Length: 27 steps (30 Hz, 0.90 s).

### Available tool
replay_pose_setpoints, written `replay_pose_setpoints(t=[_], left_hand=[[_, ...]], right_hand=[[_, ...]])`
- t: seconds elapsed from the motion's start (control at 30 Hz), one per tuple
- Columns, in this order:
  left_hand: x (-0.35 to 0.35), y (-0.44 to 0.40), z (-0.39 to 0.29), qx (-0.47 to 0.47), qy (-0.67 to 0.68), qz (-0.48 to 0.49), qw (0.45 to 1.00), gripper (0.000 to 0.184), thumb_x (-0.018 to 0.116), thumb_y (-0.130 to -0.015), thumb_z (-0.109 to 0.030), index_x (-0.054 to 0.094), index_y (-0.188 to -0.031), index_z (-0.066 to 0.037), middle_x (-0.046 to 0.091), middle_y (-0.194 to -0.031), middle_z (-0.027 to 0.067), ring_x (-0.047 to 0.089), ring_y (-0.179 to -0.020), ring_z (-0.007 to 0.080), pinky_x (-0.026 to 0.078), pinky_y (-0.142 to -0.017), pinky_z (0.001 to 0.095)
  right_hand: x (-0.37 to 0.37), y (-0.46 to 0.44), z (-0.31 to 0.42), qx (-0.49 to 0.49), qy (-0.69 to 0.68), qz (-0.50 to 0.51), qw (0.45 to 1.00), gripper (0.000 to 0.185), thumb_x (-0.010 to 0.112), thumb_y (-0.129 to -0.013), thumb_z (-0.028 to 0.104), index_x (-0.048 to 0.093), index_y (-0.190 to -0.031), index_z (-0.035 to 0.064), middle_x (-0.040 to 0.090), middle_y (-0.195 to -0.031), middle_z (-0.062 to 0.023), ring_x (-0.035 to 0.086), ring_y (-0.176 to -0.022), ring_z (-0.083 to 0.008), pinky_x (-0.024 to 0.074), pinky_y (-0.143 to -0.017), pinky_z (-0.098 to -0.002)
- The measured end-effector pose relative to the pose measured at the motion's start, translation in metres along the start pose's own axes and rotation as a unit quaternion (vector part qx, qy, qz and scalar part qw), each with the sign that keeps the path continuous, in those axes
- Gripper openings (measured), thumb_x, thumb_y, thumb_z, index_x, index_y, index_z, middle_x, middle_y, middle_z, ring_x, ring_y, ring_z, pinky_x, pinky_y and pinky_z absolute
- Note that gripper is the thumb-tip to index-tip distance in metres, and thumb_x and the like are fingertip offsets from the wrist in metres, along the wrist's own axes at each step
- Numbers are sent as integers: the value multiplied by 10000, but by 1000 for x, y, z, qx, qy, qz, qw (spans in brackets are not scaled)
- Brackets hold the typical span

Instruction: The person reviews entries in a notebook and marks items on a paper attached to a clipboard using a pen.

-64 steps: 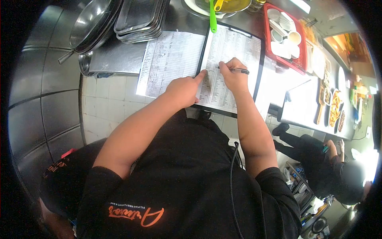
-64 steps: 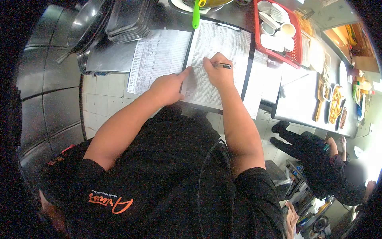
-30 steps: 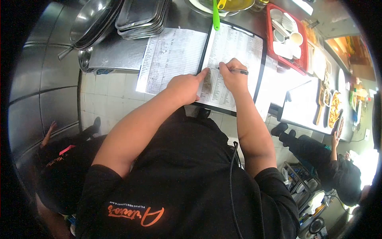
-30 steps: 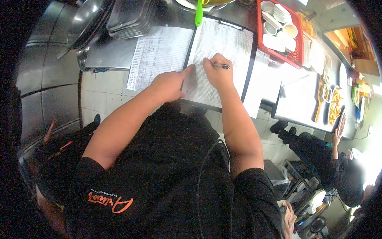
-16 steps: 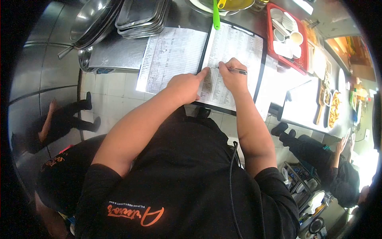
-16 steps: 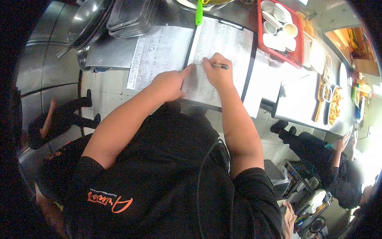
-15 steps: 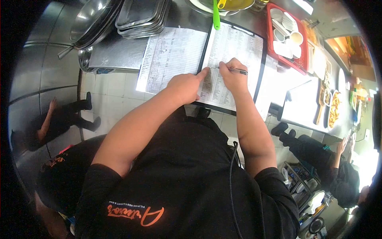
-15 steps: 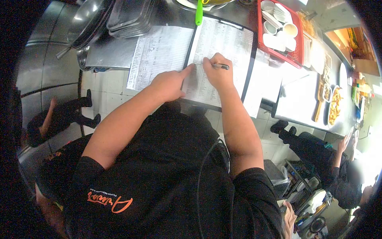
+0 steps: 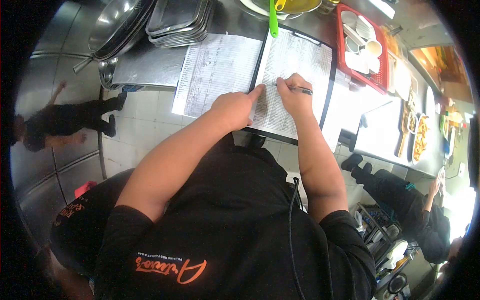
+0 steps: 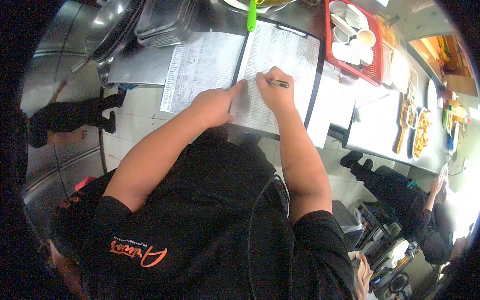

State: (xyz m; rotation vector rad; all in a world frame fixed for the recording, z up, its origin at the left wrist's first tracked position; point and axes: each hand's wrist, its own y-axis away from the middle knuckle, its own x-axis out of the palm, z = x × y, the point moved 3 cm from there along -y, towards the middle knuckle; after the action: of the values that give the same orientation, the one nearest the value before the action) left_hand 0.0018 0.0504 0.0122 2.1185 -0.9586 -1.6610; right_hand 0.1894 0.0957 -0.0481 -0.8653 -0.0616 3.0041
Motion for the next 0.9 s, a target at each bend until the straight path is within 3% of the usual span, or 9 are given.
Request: replay_pose_setpoints(t=[0.17,0.27,0.37,0.47,0.57,0.67,0.73,0.9], left_hand=[[-6,2,-5,-21,-22,28,999,1017,844,-850,-242,240,-1666,-179,742,-1119,162,726,-1040,336,593,-875,452],[3,-1,2,-5,-7,-4,1000,1022,827,-821,-238,249,-1663,-224,736,-1074,198,727,-994,380,589,-876,486],[2,0,2,-6,0,-2,1000,1010,818,-827,-261,251,-1663,-235,730,-1092,202,723,-992,390,589,-878,480],[-10,5,-7,-31,5,29,999,938,796,-844,-291,310,-1643,-217,704,-1139,207,702,-1042,392,576,-911,480],[3,-4,-6,1,2,-93,996,833,774,-865,-328,406,-1597,-177,665,-1196,199,662,-1114,378,547,-950,479],[9,-10,-21,64,-81,-139,985,758,765,-879,-365,483,-1547,-143,632,-1226,181,615,-1174,358,514,-986,474],[11,-12,-28,60,-71,-127,988,752,762,-885,-380,490,-1543,-138,631,-1216,168,607,-1173,352,505,-991,470],[25,-6,-26,57,-52,-123,989,726,738,-917,-411,493,-1548,-149,617,-1196,163,604,-1156,349,500,-991,468]], right_hand=[[-19,-1,-19,68,-206,-87,972,275,772,-907,138,588,-733,32,679,-677,-101,650,-624,-175,506,-610,-333],[-43,9,-32,109,-326,-131,930,259,764,-942,147,593,-795,20,671,-691,-104,632,-620,-147,496,-606,-291],[-65,21,-42,131,-305,-138,933,272,745,-977,199,619,-835,4,676,-705,-96,629,-629,-143,497,-625,-288],[-72,31,-53,132,-318,-108,932,307,710,-1015,253,695,-980,-51,721,-791,-121,660,-720,-159,514,-692,-290],[-67,37,-56,93,-313,-81,942,322,710,-1016,257,720,-1056,-63,748,-881,-137,686,-803,-175,539,-763,-304],[-60,41,-52,63,-273,-65,958,375,706,-1019,283,710,-1114,-80,747,-949,-152,711,-906,-210,543,-862,-330],[-59,42,-50,66,-250,-58,964,400,707,-1019,295,702,-1133,-88,748,-985,-165,721,-954,-219,541,-920,-344],[-56,43,-56,62,-217,-53,973,371,705,-1017,277,706,-1124,-78,757,-984,-164,719,-952,-209,540,-915,-335]])
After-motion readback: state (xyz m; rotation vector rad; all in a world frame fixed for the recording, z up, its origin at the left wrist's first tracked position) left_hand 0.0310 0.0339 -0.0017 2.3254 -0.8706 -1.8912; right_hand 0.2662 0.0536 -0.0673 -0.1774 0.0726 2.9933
